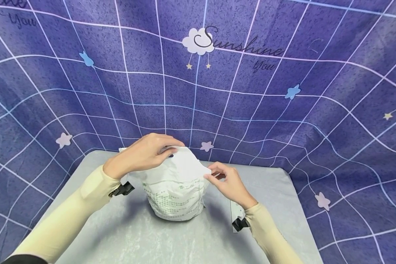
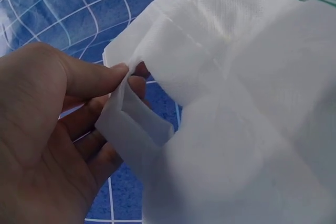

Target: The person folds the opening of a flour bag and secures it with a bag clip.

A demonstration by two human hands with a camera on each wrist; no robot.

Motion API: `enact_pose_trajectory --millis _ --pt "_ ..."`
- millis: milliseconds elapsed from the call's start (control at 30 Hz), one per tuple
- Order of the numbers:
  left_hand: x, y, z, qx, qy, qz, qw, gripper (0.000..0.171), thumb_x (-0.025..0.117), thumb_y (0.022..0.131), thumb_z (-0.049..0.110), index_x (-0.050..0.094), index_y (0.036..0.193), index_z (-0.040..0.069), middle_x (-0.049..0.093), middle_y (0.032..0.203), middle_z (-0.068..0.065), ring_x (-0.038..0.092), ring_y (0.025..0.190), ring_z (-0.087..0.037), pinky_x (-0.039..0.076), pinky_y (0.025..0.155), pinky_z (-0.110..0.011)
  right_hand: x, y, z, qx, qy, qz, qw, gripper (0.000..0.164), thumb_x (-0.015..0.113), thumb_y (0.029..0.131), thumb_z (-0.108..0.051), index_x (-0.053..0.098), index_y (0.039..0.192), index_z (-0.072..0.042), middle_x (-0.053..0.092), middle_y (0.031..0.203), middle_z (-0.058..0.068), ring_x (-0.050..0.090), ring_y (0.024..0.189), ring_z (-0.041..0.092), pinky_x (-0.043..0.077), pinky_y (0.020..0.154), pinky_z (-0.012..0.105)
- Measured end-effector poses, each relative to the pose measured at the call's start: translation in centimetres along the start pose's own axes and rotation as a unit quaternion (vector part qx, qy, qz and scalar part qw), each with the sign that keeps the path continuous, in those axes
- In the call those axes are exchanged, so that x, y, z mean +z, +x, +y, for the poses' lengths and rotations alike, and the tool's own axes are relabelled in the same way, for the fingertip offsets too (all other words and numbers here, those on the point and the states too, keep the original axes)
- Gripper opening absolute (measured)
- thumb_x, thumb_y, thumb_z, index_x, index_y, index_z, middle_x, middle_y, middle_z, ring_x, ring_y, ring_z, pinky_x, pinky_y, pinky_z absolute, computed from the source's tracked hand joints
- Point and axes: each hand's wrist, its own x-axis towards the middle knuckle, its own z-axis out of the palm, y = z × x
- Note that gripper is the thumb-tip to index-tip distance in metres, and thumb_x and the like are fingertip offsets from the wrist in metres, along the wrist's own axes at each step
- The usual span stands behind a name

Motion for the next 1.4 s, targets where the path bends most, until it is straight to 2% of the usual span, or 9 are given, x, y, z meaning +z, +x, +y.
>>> enact_pose_trajectory --millis 200,367,433,667,900,1033,1333,1400 --pt "-0.2 -0.2 0.0 0.005 -0.010 -0.003 0.9999 0.030 0.065 0.106 0.010 0.077 0.132 0.021 0.077 0.127 0.003 0.072 0.108 -0.014 0.061 0.094 -0.040 -0.1 0.0 -0.3 0.011 -0.001 -0.005 1.000 0.014 0.083 0.093 -0.006 0.075 0.105 -0.010 0.081 0.098 0.004 0.074 0.085 0.015 0.064 0.074 0.031" --pt "-0.2 -0.1 0.0 0.021 -0.015 0.006 0.9997 0.029 0.066 0.105 0.008 0.076 0.131 0.019 0.077 0.125 0.001 0.073 0.108 -0.014 0.061 0.094 -0.039 -0.3 0.0 0.0 0.008 0.017 -0.009 1.000 0.014 0.082 0.094 -0.004 0.074 0.105 -0.008 0.081 0.096 0.007 0.076 0.079 0.030 0.065 0.069 0.033" --pt "-0.2 -0.1 0.1 0.031 -0.019 0.012 0.9993 0.028 0.067 0.105 0.007 0.076 0.130 0.018 0.078 0.124 0.001 0.074 0.110 -0.016 0.061 0.096 -0.039 -0.4 0.0 0.1 0.009 0.026 -0.012 1.000 0.014 0.081 0.094 -0.003 0.074 0.105 -0.007 0.081 0.095 0.008 0.075 0.076 0.032 0.065 0.067 0.034" --pt "-0.2 -0.2 0.0 0.050 -0.041 0.025 0.9976 0.026 0.067 0.105 0.005 0.078 0.126 0.015 0.078 0.122 0.003 0.074 0.113 -0.016 0.060 0.099 -0.036 -1.1 0.2 0.2 0.005 0.038 -0.036 0.999 0.013 0.080 0.096 -0.003 0.073 0.105 -0.008 0.080 0.097 0.007 0.074 0.079 0.016 0.065 0.066 0.035" --pt "-0.1 -0.2 -0.2 0.066 -0.050 0.034 0.9960 0.024 0.067 0.104 0.004 0.079 0.123 0.015 0.079 0.121 0.002 0.075 0.112 -0.017 0.061 0.097 -0.036 -2.1 0.9 0.3 -0.003 0.074 -0.052 0.996 0.009 0.068 0.103 -0.001 0.073 0.111 -0.003 0.076 0.091 0.011 0.072 0.075 0.024 0.065 0.066 0.038" --pt "-0.2 -0.2 -0.1 0.074 -0.057 0.035 0.9950 0.024 0.068 0.104 0.003 0.079 0.122 0.014 0.079 0.120 0.003 0.075 0.111 -0.017 0.061 0.095 -0.034 -2.5 1.4 0.1 -0.003 0.084 -0.053 0.995 0.012 0.063 0.107 -0.002 0.073 0.112 0.000 0.075 0.091 0.013 0.071 0.074 0.022 0.064 0.066 0.037" --pt "-0.3 -0.2 -0.4 0.096 -0.058 0.032 0.9931 0.022 0.068 0.104 0.003 0.081 0.115 0.016 0.079 0.112 0.006 0.074 0.102 -0.012 0.061 0.089 -0.031 -2.2 3.0 -0.3 0.001 0.107 -0.074 0.992 0.015 0.058 0.110 -0.006 0.072 0.114 0.000 0.076 0.097 0.014 0.072 0.083 0.022 0.063 0.073 0.034" --pt "-0.3 -0.2 -0.4 0.102 -0.056 0.032 0.9926 0.022 0.068 0.104 0.003 0.082 0.114 0.017 0.079 0.110 0.006 0.073 0.100 -0.011 0.060 0.088 -0.030 -2.1 3.3 -0.3 0.001 0.110 -0.082 0.991 0.017 0.058 0.110 -0.006 0.072 0.116 0.002 0.076 0.097 0.016 0.072 0.084 0.026 0.062 0.075 0.032"
